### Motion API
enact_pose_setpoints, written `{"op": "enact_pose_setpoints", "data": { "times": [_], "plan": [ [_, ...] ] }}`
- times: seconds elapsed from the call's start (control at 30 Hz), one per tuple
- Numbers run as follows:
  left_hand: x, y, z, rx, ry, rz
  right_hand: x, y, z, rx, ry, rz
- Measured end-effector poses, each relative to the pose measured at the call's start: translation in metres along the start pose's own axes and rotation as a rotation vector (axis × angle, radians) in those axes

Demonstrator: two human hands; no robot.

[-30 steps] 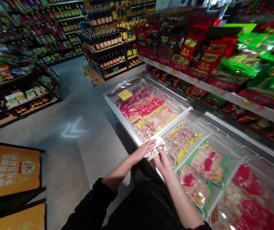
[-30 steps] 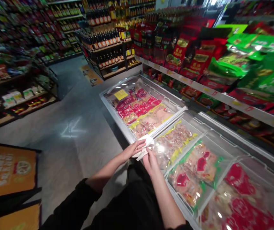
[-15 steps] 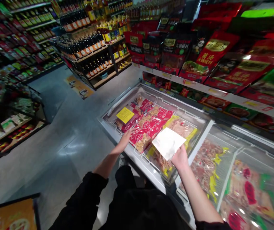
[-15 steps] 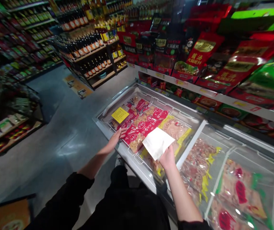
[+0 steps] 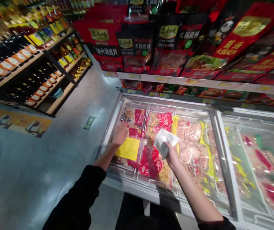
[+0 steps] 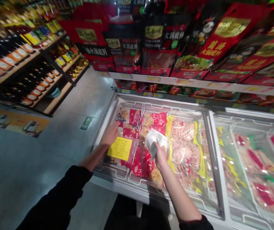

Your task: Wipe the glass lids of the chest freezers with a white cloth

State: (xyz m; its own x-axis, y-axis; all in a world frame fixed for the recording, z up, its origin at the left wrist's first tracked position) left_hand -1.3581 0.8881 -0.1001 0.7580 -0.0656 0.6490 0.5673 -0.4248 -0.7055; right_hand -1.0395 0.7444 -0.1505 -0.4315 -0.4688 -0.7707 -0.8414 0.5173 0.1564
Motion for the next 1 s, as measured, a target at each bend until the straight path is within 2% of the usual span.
{"op": "enact_pose_setpoints", "data": {
  "times": [0.13,0.23,0.27,0.33,0.4,0.47,0.53,0.6,0.67,0.83,0.9,1.0],
  "plan": [
    [-0.023,-0.029,0.066,-0.038,0.066,0.115,-0.013,0.070,0.050,0.002,-0.134,-0.186],
    [-0.040,-0.037,0.108,-0.047,0.095,0.441,-0.026,0.116,0.089,-0.013,-0.244,-0.344],
    [-0.047,-0.037,0.119,-0.045,0.097,0.510,-0.029,0.133,0.099,-0.058,-0.302,-0.455],
    [-0.062,-0.034,0.135,-0.047,0.086,0.565,-0.022,0.171,0.111,-0.229,-0.424,-0.825],
    [-0.076,-0.029,0.142,-0.052,0.085,0.578,0.007,0.201,0.113,-0.418,-0.475,-1.263],
    [-0.085,-0.024,0.145,-0.039,0.096,0.585,0.039,0.209,0.112,-0.485,-0.456,-1.524],
    [-0.091,-0.023,0.145,-0.024,0.118,0.585,0.057,0.211,0.110,-0.442,-0.476,-1.609],
    [-0.094,-0.023,0.145,-0.016,0.121,0.569,0.062,0.216,0.109,-0.388,-0.518,-1.627],
    [-0.096,-0.025,0.146,-0.006,0.110,0.549,0.059,0.229,0.114,-0.379,-0.535,-1.619],
    [-0.097,-0.029,0.147,0.022,0.050,0.489,0.037,0.274,0.136,-0.466,-0.577,-1.590],
    [-0.095,-0.031,0.146,0.022,0.037,0.450,0.030,0.279,0.144,-0.472,-0.588,-1.594],
    [-0.091,-0.035,0.143,0.033,0.027,0.406,0.028,0.274,0.155,-0.426,-0.560,-1.623]
  ]
}}
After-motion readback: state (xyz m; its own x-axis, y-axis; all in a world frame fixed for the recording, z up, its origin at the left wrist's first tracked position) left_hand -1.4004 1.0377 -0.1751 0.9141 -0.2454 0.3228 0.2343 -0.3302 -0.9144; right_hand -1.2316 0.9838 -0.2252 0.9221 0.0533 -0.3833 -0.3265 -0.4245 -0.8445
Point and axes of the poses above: each hand's wrist, its own z-axis towards the middle knuckle, its own y-axis out of the palm, x = y × z, the point moved 8 cm from there along z, towards the middle knuckle, and after that the axes turned 10 degrees about -x, right-handed, at the moved point
